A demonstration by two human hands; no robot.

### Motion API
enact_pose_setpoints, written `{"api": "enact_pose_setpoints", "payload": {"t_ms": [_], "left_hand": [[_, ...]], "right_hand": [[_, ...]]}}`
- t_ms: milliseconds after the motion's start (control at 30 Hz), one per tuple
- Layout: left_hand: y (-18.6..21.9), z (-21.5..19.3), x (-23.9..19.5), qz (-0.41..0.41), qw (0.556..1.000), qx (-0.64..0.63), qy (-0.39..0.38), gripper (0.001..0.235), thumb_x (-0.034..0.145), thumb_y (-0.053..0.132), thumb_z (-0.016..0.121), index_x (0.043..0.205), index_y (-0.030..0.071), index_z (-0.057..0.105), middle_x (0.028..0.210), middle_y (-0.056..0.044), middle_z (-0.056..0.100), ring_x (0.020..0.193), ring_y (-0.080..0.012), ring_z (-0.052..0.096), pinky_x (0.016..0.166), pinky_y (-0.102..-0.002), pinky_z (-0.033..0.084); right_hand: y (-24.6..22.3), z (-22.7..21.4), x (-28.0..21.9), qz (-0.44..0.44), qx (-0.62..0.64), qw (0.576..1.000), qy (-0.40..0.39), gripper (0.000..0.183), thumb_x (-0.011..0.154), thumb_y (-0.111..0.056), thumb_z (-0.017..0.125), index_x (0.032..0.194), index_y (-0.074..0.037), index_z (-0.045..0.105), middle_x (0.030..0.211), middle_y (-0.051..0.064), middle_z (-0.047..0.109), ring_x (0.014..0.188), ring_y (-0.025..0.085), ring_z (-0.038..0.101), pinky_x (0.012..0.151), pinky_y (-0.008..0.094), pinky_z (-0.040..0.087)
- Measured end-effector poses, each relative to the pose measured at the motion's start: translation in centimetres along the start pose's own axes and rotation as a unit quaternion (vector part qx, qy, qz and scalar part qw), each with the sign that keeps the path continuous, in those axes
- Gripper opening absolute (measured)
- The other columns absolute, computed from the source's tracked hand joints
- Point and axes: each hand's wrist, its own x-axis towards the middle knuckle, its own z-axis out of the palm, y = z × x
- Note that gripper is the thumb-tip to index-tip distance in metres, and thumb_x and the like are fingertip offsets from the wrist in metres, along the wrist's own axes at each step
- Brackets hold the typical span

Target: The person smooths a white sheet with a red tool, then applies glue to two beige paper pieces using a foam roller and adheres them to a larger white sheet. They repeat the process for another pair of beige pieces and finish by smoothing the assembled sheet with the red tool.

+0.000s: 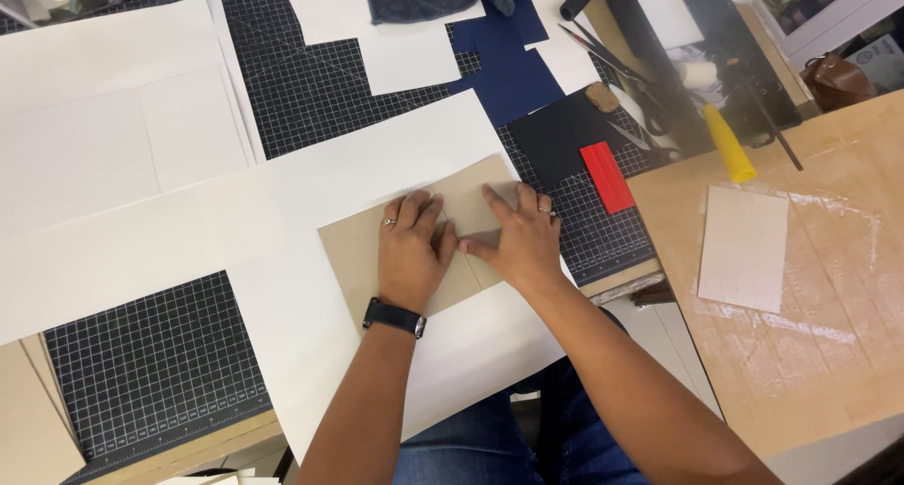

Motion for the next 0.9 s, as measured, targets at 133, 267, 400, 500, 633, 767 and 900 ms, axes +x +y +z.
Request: {"api": "enact_pose_setpoints", "payload": {"t_ms": [133, 267, 400, 500, 633, 767, 900], "left_hand": [[0.1, -0.2, 0.0, -0.002, 1.0, 0.005, -0.003, 0.037, 0.088, 0.027, 0.073, 0.121, 0.01, 0.075, 0.122, -0.008, 0.065, 0.122, -0.0279, 0.057, 0.104, -0.04, 0.05], [0.1, 0.2, -0.2, -0.006, 1.0, -0.008, -0.001, 0.04, 0.088, 0.026, 0.073, 0.124, 0.009, 0.073, 0.123, -0.009, 0.063, 0.121, -0.0301, 0.057, 0.106, -0.043, 0.049], [0.9, -0.8, 0.0, -0.009, 1.0, 0.013, -0.003, 0.04, 0.087, 0.025, 0.073, 0.126, 0.015, 0.073, 0.129, -0.011, 0.059, 0.125, -0.0359, 0.054, 0.108, -0.048, 0.048], [1.2, -0.7, -0.2, -0.015, 0.998, 0.054, 0.012, 0.037, 0.086, 0.028, 0.072, 0.122, 0.02, 0.076, 0.135, -0.012, 0.053, 0.127, -0.0385, 0.049, 0.109, -0.052, 0.045], [0.8, 0.0, -0.6, -0.024, 0.996, 0.086, 0.008, 0.037, 0.086, 0.033, 0.07, 0.122, 0.027, 0.077, 0.129, -0.008, 0.056, 0.127, -0.0347, 0.05, 0.108, -0.049, 0.044], [0.9, -0.3, -1.0, -0.021, 0.995, 0.092, -0.027, 0.046, 0.087, 0.044, 0.071, 0.129, 0.025, 0.074, 0.133, -0.011, 0.056, 0.131, -0.0366, 0.049, 0.111, -0.049, 0.043], [1.2, -1.3, -0.5, -0.021, 0.993, 0.09, -0.07, 0.053, 0.089, 0.052, 0.071, 0.133, 0.023, 0.072, 0.136, -0.013, 0.054, 0.132, -0.0392, 0.048, 0.111, -0.051, 0.043]], "right_hand": [[0.6, 0.3, 0.4, -0.009, 0.001, 1.0, -0.003, 0.081, 0.079, -0.048, 0.083, 0.149, -0.015, 0.058, 0.145, 0.03, 0.046, 0.133, 0.052, 0.044, 0.098, 0.068, 0.045], [0.6, 0.1, 0.5, -0.003, -0.021, 0.999, -0.027, 0.082, 0.08, -0.052, 0.081, 0.15, -0.017, 0.056, 0.145, 0.028, 0.046, 0.133, 0.051, 0.046, 0.097, 0.065, 0.048], [0.4, 0.3, 0.8, 0.001, -0.023, 1.0, -0.018, 0.084, 0.077, -0.052, 0.084, 0.148, -0.016, 0.058, 0.142, 0.029, 0.048, 0.131, 0.051, 0.047, 0.095, 0.065, 0.049], [0.4, 0.1, 0.8, -0.001, -0.032, 0.999, -0.029, 0.084, 0.077, -0.052, 0.083, 0.15, -0.018, 0.057, 0.143, 0.027, 0.048, 0.13, 0.051, 0.049, 0.095, 0.065, 0.049], [0.8, 0.1, 0.6, -0.02, -0.053, 0.998, -0.004, 0.09, 0.077, -0.057, 0.081, 0.153, -0.017, 0.053, 0.139, 0.028, 0.053, 0.128, 0.051, 0.051, 0.093, 0.066, 0.049], [0.6, -1.0, 0.1, -0.027, -0.039, 0.999, -0.011, 0.091, 0.082, -0.049, 0.077, 0.159, -0.017, 0.042, 0.143, 0.027, 0.054, 0.132, 0.049, 0.049, 0.099, 0.063, 0.047], [1.9, -3.5, -0.2, 0.03, 0.149, 0.988, -0.02, 0.082, 0.097, -0.026, 0.064, 0.166, -0.013, 0.021, 0.153, 0.032, 0.045, 0.14, 0.055, 0.042, 0.108, 0.067, 0.041]]}}
